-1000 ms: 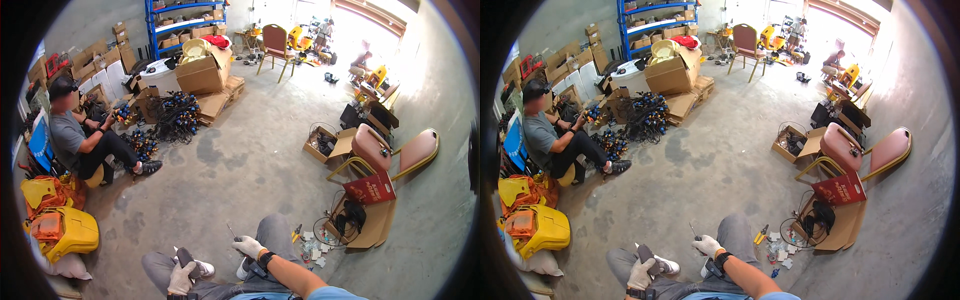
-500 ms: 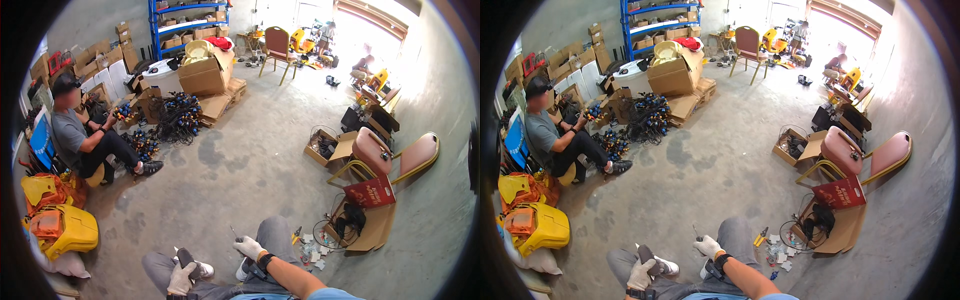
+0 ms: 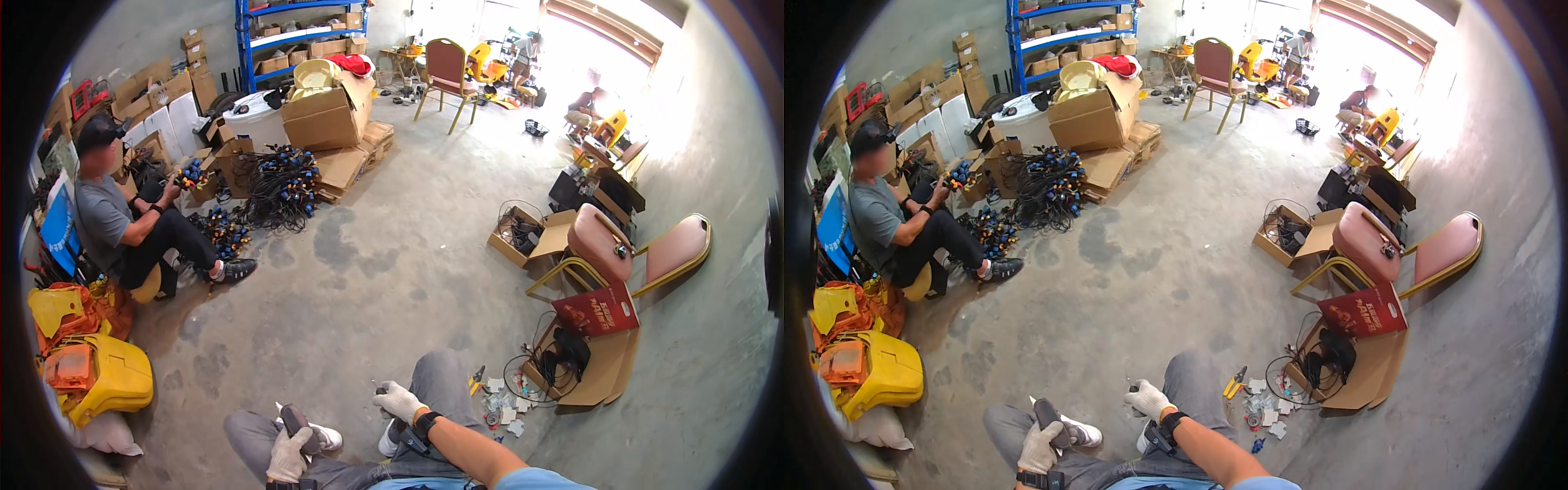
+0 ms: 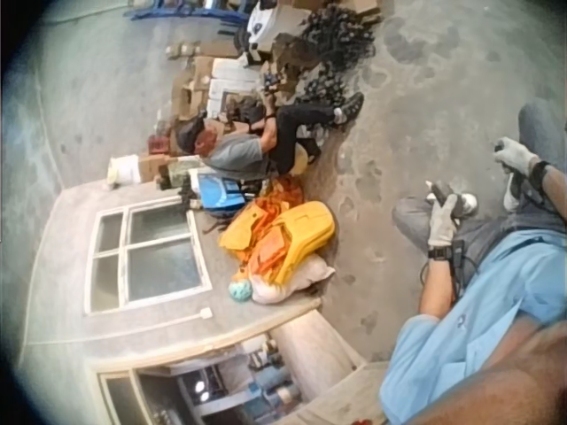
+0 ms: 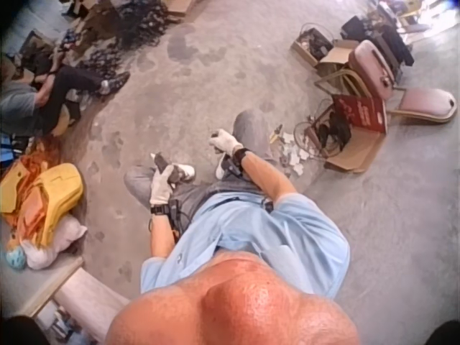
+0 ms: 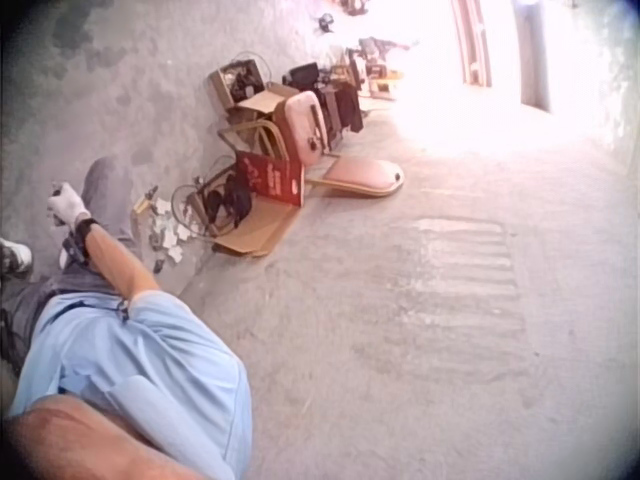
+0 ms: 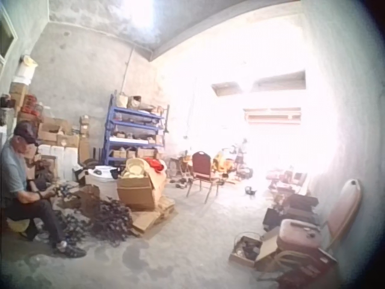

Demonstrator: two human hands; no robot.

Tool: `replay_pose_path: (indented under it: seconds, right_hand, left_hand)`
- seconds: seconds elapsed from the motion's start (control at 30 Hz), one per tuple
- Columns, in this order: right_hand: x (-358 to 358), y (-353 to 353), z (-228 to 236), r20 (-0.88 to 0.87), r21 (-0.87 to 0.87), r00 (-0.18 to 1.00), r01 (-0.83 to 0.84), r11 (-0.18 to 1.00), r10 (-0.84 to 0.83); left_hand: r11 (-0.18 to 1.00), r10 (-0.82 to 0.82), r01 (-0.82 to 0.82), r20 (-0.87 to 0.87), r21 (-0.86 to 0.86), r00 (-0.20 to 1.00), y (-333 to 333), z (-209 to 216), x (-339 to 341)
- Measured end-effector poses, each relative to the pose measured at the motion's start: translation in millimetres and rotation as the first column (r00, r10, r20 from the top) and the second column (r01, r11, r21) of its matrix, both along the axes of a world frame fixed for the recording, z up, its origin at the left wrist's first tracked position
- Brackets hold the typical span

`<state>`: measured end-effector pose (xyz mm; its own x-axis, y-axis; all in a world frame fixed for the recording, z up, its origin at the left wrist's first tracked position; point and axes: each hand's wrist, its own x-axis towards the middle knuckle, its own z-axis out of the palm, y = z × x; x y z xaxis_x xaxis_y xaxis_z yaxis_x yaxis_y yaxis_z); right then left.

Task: The person uses a screwdriver to remove screws from a white metal plate attached to a black plastic housing and then holds the detached plate.

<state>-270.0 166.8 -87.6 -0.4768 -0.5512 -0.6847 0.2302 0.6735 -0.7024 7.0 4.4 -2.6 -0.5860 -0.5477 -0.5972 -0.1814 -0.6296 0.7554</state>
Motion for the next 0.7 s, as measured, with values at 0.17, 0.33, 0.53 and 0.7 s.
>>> replay_pose_path:
  seconds: [0.17, 0.33, 0.53, 0.7]
  right_hand:
    - [5, 2, 12, -0.082, -0.040, 0.996, 0.025, 0.999, -0.028]
    - [0, 1, 10, -0.001, -0.063, 0.996, -0.088, 0.994, 0.089]
    - [1, 1, -6, -0.066, -0.019, 0.983, -0.175, 0.984, 0.174]
    - [4, 2, -7, -0.154, -0.028, 0.974, -0.171, 0.985, 0.165]
  left_hand:
    - [0.999, -0.018, 0.019, 0.027, -0.046, 0.999, -1, -10, 5]
    - [0.998, -0.010, 0.012, 0.039, -0.058, 0.999, -5, -12, 3]
    - [0.999, 0.016, -0.016, -0.006, 0.033, 1.000, -2, -13, 3]
    - [0.998, 0.033, -0.031, -0.039, 0.052, 0.999, -3, -16, 3]
